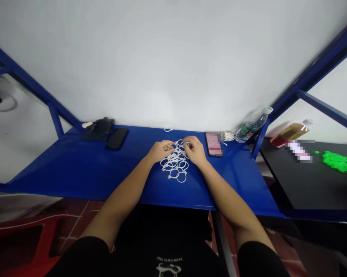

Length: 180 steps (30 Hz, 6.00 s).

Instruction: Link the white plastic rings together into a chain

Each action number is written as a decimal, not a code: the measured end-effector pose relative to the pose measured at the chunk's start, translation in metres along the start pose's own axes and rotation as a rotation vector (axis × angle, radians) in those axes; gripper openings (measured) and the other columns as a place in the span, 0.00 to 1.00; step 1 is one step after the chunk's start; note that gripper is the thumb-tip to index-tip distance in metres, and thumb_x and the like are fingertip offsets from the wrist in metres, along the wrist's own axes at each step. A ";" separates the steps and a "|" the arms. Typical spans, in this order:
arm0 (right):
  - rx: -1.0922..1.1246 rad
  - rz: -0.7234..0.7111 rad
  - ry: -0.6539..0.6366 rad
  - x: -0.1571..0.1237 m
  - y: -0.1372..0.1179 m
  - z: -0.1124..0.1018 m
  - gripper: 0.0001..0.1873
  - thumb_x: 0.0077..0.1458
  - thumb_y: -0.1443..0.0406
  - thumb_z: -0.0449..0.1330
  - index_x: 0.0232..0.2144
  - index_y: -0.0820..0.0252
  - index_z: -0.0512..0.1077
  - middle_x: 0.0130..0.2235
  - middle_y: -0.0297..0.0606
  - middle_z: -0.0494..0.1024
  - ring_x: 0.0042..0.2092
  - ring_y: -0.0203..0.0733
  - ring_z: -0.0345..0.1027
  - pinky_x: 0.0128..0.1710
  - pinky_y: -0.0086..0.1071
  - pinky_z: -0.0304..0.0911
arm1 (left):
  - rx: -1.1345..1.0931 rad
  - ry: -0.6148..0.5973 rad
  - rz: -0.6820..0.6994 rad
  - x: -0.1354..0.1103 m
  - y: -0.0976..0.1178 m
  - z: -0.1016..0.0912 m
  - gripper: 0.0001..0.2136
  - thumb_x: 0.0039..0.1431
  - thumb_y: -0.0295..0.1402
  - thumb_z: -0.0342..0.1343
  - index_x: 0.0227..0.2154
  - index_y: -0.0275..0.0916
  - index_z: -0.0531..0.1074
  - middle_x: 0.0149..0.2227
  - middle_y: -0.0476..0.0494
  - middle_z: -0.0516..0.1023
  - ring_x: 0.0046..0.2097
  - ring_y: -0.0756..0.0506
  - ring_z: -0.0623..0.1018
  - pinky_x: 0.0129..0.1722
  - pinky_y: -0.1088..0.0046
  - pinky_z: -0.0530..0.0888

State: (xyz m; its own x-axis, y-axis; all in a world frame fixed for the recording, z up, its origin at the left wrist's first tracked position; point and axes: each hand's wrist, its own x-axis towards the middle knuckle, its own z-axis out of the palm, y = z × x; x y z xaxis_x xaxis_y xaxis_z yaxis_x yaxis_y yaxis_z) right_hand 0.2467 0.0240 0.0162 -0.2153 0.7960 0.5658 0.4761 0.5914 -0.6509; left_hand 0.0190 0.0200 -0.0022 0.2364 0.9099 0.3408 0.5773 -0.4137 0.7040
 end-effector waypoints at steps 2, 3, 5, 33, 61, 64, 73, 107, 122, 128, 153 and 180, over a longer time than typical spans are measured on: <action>-0.072 -0.025 -0.017 0.028 -0.001 0.008 0.12 0.66 0.64 0.57 0.46 0.56 0.79 0.49 0.44 0.80 0.41 0.45 0.74 0.43 0.40 0.72 | 0.060 0.030 0.013 0.002 -0.002 -0.004 0.09 0.61 0.31 0.64 0.44 0.43 0.81 0.39 0.47 0.84 0.34 0.48 0.80 0.41 0.72 0.76; -0.128 -0.034 -0.076 0.045 0.000 0.014 0.13 0.66 0.65 0.56 0.47 0.56 0.79 0.48 0.44 0.81 0.44 0.47 0.75 0.48 0.41 0.72 | 0.101 0.077 0.004 0.002 -0.004 -0.006 0.08 0.63 0.31 0.62 0.43 0.43 0.82 0.41 0.46 0.84 0.37 0.48 0.80 0.43 0.71 0.76; -0.263 -0.042 -0.264 0.078 0.004 0.029 0.16 0.65 0.67 0.55 0.50 0.58 0.79 0.50 0.45 0.81 0.50 0.50 0.75 0.54 0.43 0.70 | 0.186 0.169 -0.064 0.003 -0.008 -0.010 0.09 0.65 0.27 0.56 0.41 0.42 0.82 0.45 0.44 0.82 0.42 0.46 0.81 0.47 0.70 0.76; 0.251 0.328 0.059 0.004 -0.004 -0.001 0.24 0.63 0.48 0.59 0.48 0.59 0.78 0.29 0.33 0.74 0.29 0.39 0.64 0.31 0.32 0.61 | 0.037 0.304 -0.046 0.005 -0.002 0.002 0.15 0.66 0.29 0.58 0.55 0.43 0.76 0.41 0.45 0.85 0.40 0.45 0.83 0.45 0.70 0.76; 0.492 0.410 0.087 -0.026 0.000 0.013 0.18 0.61 0.50 0.57 0.40 0.56 0.75 0.31 0.33 0.71 0.26 0.36 0.57 0.25 0.30 0.55 | -0.151 0.416 0.110 0.001 0.003 0.006 0.12 0.55 0.21 0.51 0.29 0.40 0.79 0.32 0.47 0.82 0.32 0.48 0.79 0.35 0.72 0.74; 0.490 0.413 0.061 -0.026 0.001 0.013 0.19 0.61 0.51 0.53 0.40 0.56 0.76 0.33 0.35 0.72 0.27 0.37 0.59 0.24 0.31 0.57 | -0.146 0.415 0.094 0.001 0.004 0.005 0.13 0.56 0.21 0.50 0.28 0.40 0.79 0.32 0.47 0.82 0.36 0.47 0.80 0.39 0.71 0.75; 0.478 0.428 0.032 -0.024 -0.001 0.011 0.19 0.60 0.51 0.54 0.36 0.57 0.77 0.27 0.35 0.70 0.26 0.39 0.59 0.25 0.32 0.57 | -0.106 0.400 0.071 0.002 0.002 0.003 0.14 0.54 0.21 0.47 0.22 0.41 0.74 0.31 0.47 0.79 0.36 0.46 0.79 0.41 0.70 0.76; 0.295 0.337 0.093 -0.023 0.000 0.007 0.10 0.54 0.60 0.58 0.30 0.58 0.76 0.29 0.34 0.77 0.30 0.40 0.66 0.32 0.33 0.62 | -0.080 0.287 -0.061 0.001 -0.004 0.012 0.11 0.63 0.35 0.60 0.45 0.39 0.82 0.32 0.46 0.84 0.27 0.49 0.78 0.35 0.73 0.75; -0.004 0.112 -0.151 -0.025 -0.003 0.006 0.18 0.69 0.52 0.55 0.41 0.53 0.82 0.38 0.39 0.84 0.39 0.45 0.76 0.42 0.35 0.65 | -0.115 0.098 -0.030 0.000 -0.016 0.016 0.14 0.65 0.39 0.61 0.51 0.42 0.81 0.38 0.44 0.85 0.35 0.47 0.82 0.36 0.72 0.77; -0.068 0.162 -0.136 -0.025 0.001 0.007 0.23 0.65 0.48 0.60 0.26 0.55 0.78 0.27 0.35 0.80 0.28 0.39 0.69 0.32 0.31 0.57 | -0.029 0.191 -0.008 0.001 -0.018 0.013 0.10 0.65 0.38 0.60 0.43 0.41 0.83 0.37 0.43 0.84 0.36 0.46 0.81 0.39 0.69 0.78; -0.251 0.003 -0.358 -0.005 0.019 -0.007 0.50 0.54 0.39 0.67 0.68 0.61 0.67 0.71 0.57 0.61 0.73 0.67 0.52 0.70 0.61 0.52 | 0.239 -0.162 -0.061 0.001 -0.008 0.012 0.24 0.70 0.46 0.54 0.63 0.42 0.71 0.69 0.37 0.67 0.71 0.38 0.66 0.70 0.54 0.63; -0.352 0.010 -0.645 -0.045 0.004 -0.027 0.53 0.57 0.32 0.57 0.72 0.56 0.60 0.73 0.56 0.57 0.73 0.69 0.51 0.70 0.65 0.49 | 0.379 -0.368 0.079 -0.024 0.006 -0.006 0.21 0.73 0.47 0.49 0.61 0.47 0.73 0.68 0.42 0.69 0.70 0.37 0.67 0.71 0.49 0.60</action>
State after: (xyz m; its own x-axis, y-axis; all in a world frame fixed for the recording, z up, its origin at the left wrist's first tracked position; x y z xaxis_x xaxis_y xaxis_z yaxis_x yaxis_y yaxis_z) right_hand 0.2818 -0.0131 0.0017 -0.6167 0.7832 0.0791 0.7032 0.5933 -0.3918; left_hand 0.0118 -0.0049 -0.0024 0.5102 0.8548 0.0947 0.7721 -0.5037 0.3875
